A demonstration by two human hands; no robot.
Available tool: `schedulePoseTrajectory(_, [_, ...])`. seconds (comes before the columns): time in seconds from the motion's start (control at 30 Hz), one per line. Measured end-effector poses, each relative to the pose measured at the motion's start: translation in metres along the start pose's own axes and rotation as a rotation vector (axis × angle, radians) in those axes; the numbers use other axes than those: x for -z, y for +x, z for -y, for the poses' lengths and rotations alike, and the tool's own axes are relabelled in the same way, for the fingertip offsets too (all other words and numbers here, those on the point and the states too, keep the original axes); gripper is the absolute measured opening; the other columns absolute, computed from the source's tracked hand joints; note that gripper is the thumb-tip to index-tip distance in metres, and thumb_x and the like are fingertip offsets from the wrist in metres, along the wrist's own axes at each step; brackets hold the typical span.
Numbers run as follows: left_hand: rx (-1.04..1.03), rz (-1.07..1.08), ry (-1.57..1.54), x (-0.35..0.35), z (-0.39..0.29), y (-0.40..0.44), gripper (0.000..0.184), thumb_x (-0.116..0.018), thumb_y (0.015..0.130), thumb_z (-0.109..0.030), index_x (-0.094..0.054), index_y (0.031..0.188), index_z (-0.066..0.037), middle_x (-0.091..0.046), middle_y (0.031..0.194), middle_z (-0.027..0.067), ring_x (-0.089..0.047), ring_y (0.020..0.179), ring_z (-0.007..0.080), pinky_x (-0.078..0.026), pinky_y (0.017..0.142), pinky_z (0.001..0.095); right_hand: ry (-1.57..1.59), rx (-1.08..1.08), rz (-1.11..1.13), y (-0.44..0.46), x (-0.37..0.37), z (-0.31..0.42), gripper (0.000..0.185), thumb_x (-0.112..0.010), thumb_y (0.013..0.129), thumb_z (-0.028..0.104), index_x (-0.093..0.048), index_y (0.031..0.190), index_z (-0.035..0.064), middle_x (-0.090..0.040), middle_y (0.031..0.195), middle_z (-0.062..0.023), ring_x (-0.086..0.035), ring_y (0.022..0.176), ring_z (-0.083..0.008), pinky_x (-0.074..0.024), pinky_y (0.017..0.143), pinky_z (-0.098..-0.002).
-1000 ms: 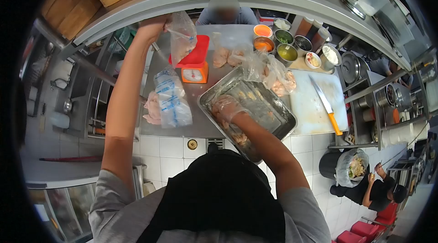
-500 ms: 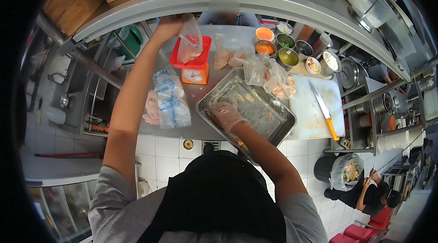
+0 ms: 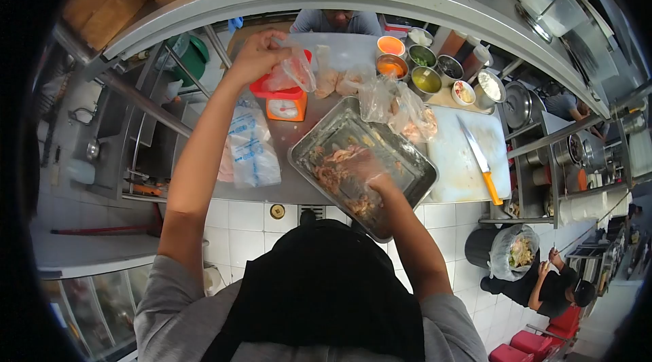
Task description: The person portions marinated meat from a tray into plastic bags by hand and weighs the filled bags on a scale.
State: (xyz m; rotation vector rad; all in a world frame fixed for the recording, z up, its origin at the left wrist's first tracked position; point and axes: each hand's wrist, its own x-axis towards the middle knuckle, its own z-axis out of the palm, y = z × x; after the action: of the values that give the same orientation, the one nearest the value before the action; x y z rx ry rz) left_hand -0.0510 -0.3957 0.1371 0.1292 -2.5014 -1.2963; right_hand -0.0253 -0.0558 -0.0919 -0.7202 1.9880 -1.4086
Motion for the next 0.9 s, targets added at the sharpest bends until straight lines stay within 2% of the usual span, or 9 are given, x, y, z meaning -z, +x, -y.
schedulePoseTrajectory(0.03, [-0.003,-0.014,-0.005,-0.002,0.0,-0.004,0.041,-0.08,0.08,-0.022,-0.066,0.112,-0.001,-0.067,0.081,0.0061,-0.06,0.07,0.0105,-0.048,0.057,0.0283,0.295,-0.104,-0.018,-0.012,0.007,0.029,0.026,-0.071,0.09,0.017,-0.065,0.111,0.0034,-0.071,0.103,-0.0076,-0.067,0.09,-0.0198,-0.0534,0.081,-0.0328])
schedulePoseTrajectory(0.13, [-0.085,-0.147,0.079,-0.009,-0.006,-0.018,0.041,-0.084,0.077,-0.027,-0.067,0.1,0.003,-0.068,0.077,0.012,-0.065,0.069,0.0187,-0.051,0.064,0.0329,0.423,-0.082,-0.104,-0.028,0.023,0.072,0.028,-0.068,0.095,0.017,-0.061,0.117,0.0014,-0.07,0.108,-0.0083,-0.068,0.094,-0.0205,-0.0549,0.082,-0.0323])
schedulePoseTrajectory(0.23, [-0.024,-0.117,-0.182,-0.01,-0.019,-0.035,0.024,-0.079,0.083,-0.017,-0.066,0.093,0.001,-0.068,0.075,0.0065,-0.06,0.065,0.0106,-0.047,0.059,0.0281,1.042,0.012,0.012,-0.038,0.039,0.104,0.027,-0.066,0.097,0.017,-0.061,0.118,0.0011,-0.069,0.112,-0.0116,-0.069,0.099,-0.0235,-0.0562,0.086,-0.0344])
schedulePoseTrajectory(0.33, [-0.001,-0.079,-0.328,-0.015,0.001,-0.033,0.01,-0.073,0.088,-0.007,-0.066,0.091,0.0,-0.066,0.073,0.0012,-0.054,0.06,0.0041,-0.042,0.052,0.0242,1.18,-0.01,-0.16,-0.027,0.041,0.117,0.029,-0.066,0.098,0.02,-0.06,0.12,0.0013,-0.068,0.117,-0.0129,-0.068,0.104,-0.0274,-0.0571,0.09,-0.0394])
schedulePoseTrajectory(0.53, [0.057,-0.114,-0.558,-0.019,0.005,-0.038,0.005,-0.068,0.09,-0.004,-0.067,0.092,0.001,-0.064,0.071,-0.0017,-0.05,0.057,0.0017,-0.039,0.046,0.0226,1.187,0.138,-0.092,0.032,0.025,0.211,0.025,-0.062,0.098,0.014,-0.06,0.12,0.0024,-0.066,0.119,-0.0123,-0.068,0.105,-0.0248,-0.0587,0.088,-0.0369])
schedulePoseTrajectory(0.63, [0.019,-0.104,-0.475,-0.015,0.015,-0.035,0.008,-0.064,0.095,-0.006,-0.067,0.101,-0.001,-0.066,0.076,0.0004,-0.057,0.056,0.0043,-0.048,0.044,0.0217,0.943,0.199,-0.067,0.086,0.012,0.234,0.025,-0.059,0.099,0.013,-0.059,0.123,0.0036,-0.068,0.115,-0.0115,-0.068,0.105,-0.0236,-0.058,0.086,-0.0351])
schedulePoseTrajectory(0.7, [0.027,-0.117,-0.522,-0.013,0.017,-0.038,0.008,-0.064,0.094,-0.005,-0.067,0.1,0.0,-0.065,0.075,0.0001,-0.056,0.056,0.0045,-0.048,0.046,0.0221,0.582,0.082,-0.077,0.105,0.004,0.25,0.025,-0.061,0.098,0.022,-0.06,0.116,0.0049,-0.068,0.11,-0.0117,-0.07,0.1,-0.0257,-0.0588,0.082,-0.0342])
schedulePoseTrajectory(0.8, [-0.016,-0.178,-0.526,-0.005,0.022,-0.04,0.006,-0.065,0.093,-0.004,-0.067,0.097,0.0,-0.065,0.074,0.0,-0.055,0.056,0.0051,-0.046,0.049,0.0231,0.165,0.015,-0.012,0.13,-0.005,0.264,0.028,-0.059,0.098,0.02,-0.06,0.12,0.0027,-0.07,0.106,-0.0138,-0.07,0.098,-0.0292,-0.0568,0.082,-0.0375])
schedulePoseTrajectory(0.9, [-0.04,-0.252,-0.447,0.0,0.035,-0.036,0.006,-0.066,0.092,-0.005,-0.067,0.094,0.0,-0.064,0.073,0.0002,-0.055,0.057,0.006,-0.044,0.051,0.024,-0.764,0.467,0.094,0.147,0.002,0.272,0.029,-0.058,0.097,0.018,-0.063,0.121,0.0012,-0.07,0.11,-0.0184,-0.068,0.1,-0.0348,-0.0545,0.086,-0.0405])
